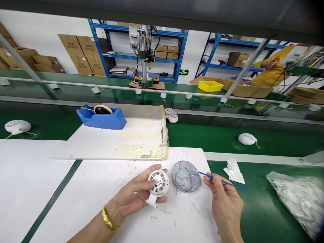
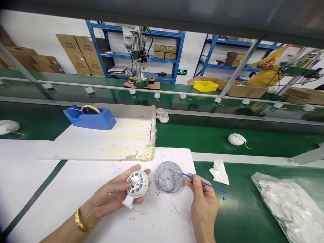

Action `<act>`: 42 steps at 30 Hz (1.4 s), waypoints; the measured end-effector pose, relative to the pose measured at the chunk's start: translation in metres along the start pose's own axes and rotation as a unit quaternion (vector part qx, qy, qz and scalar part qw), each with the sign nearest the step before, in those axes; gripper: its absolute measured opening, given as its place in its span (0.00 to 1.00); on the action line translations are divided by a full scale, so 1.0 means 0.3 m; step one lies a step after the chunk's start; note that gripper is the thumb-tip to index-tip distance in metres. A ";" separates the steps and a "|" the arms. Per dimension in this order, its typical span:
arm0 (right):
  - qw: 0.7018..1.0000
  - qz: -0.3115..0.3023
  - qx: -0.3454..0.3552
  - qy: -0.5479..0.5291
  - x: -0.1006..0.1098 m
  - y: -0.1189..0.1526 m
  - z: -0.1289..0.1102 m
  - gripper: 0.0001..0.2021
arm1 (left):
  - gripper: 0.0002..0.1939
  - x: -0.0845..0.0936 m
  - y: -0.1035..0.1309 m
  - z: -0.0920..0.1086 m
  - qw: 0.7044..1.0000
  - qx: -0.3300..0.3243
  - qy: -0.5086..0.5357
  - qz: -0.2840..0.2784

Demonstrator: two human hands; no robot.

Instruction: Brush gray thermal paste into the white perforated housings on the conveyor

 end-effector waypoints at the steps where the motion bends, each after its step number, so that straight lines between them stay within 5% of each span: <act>1: 1.000 -0.003 0.017 0.021 -0.004 0.005 -0.008 0.17 | 0.21 -0.001 -0.002 -0.001 1.000 -0.002 -0.003 -0.011; 6: 0.988 -0.029 0.116 0.101 -0.031 0.025 -0.037 0.17 | 0.25 -0.003 -0.002 -0.001 0.998 -0.021 -0.053 -0.037; 11: 0.980 -0.024 0.175 0.092 -0.048 0.034 -0.056 0.16 | 0.19 0.000 -0.003 -0.001 0.994 -0.052 -0.092 -0.003; 19: 0.997 0.019 0.020 -0.065 -0.012 -0.006 -0.001 0.13 | 0.17 -0.013 -0.014 -0.009 0.997 -0.056 -0.036 0.039; 25: 0.988 0.051 -0.064 -0.132 0.013 -0.008 0.034 0.13 | 0.11 -0.005 -0.030 -0.025 0.988 -0.072 -0.051 0.125; 31: 0.985 0.063 -0.074 -0.140 0.015 0.005 0.010 0.15 | 0.09 -0.008 -0.041 -0.028 0.982 -0.091 -0.054 0.157; 42: 0.982 0.052 -0.078 -0.166 -0.023 0.037 -0.046 0.12 | 0.13 -0.027 -0.034 -0.029 0.986 -0.088 -0.063 0.128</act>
Point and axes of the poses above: each hand's wrist, its own y-axis away from the middle knuckle, its own x-axis out of the back of the hand, z = x × y, the point moved 7 cm from there along -y, towards the middle knuckle, and after that the axes turned 2 degrees about x, right-handed, at the moved point
